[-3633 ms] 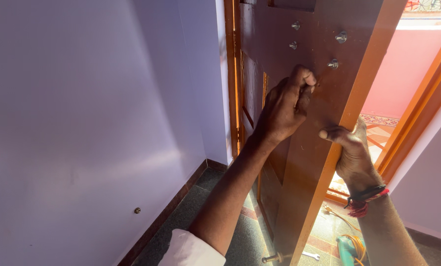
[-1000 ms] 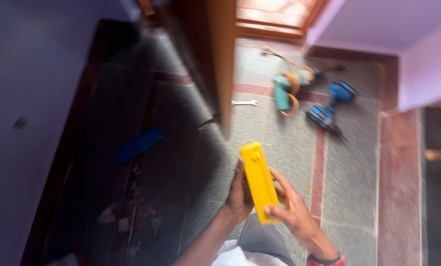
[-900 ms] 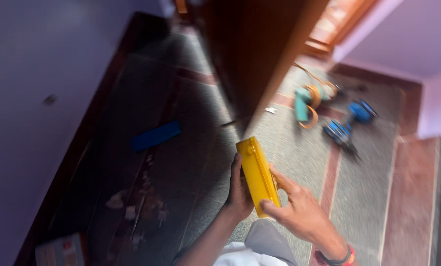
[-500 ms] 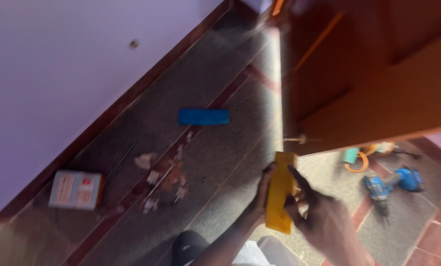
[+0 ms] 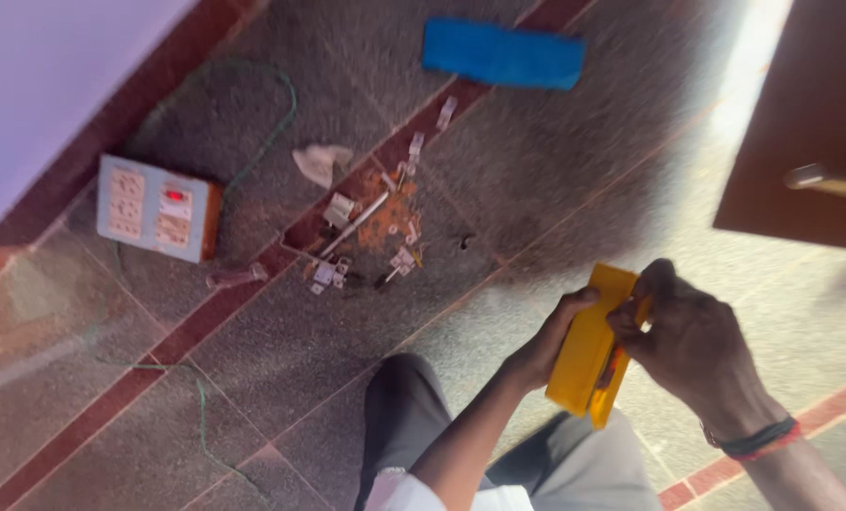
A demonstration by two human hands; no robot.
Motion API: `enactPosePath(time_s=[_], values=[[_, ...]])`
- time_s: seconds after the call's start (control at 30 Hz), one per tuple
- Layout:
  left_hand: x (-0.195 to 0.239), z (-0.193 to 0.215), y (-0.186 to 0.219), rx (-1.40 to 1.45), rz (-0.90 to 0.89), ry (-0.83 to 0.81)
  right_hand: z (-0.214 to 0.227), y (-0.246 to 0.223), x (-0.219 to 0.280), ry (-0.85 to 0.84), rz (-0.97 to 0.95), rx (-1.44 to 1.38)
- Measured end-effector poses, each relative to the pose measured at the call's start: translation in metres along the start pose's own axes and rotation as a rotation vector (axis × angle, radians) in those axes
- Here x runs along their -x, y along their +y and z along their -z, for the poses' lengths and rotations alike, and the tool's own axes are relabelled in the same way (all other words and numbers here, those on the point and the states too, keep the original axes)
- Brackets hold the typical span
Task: The person removes metal hardware from a plastic bag, examines a lock and handle assembly, and then uses a wrench to tighten bolts while securing the hardware to an orange wooden door.
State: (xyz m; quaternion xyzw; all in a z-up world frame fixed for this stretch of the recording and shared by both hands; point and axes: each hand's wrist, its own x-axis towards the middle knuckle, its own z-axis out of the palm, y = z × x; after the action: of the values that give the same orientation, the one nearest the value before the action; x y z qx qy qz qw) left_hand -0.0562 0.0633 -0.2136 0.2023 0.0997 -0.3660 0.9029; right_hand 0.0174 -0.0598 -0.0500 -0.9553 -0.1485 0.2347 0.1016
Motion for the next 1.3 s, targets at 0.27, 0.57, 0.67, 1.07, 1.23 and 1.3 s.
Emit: enactPosePath(time_s=[0.27,0.57,0.67,1.07,1.23,1.3], values=[[-0.085,0.102,-0.095,0.154,0.164,0.152,-0.093,0.066,-0.012,0.107,-0.04,0.044],[-0.099,0.153,-0.085,-0.622,-0.213,0.2,-0.164,0.158,0.05,0.399,-0.485,-0.452],[-0.078,0.137,-0.052,-1.223,-0.301,0.29,-0.192,0.176,0.074,0.533,-0.566,-0.669],[-0.026,0.076,-0.059,-1.716,-0.343,0.628,-0.333,0.167,0.038,0.897,-0.642,-0.345],[-0.014,0.029,-0.098,-1.799,-0.265,0.764,-0.325,0.173,0.068,0.901,-0.355,-0.267],[-0.027,0.016,-0.106,-1.981,-0.278,0.786,-0.32,0.182,0.071,0.879,-0.345,-0.294]])
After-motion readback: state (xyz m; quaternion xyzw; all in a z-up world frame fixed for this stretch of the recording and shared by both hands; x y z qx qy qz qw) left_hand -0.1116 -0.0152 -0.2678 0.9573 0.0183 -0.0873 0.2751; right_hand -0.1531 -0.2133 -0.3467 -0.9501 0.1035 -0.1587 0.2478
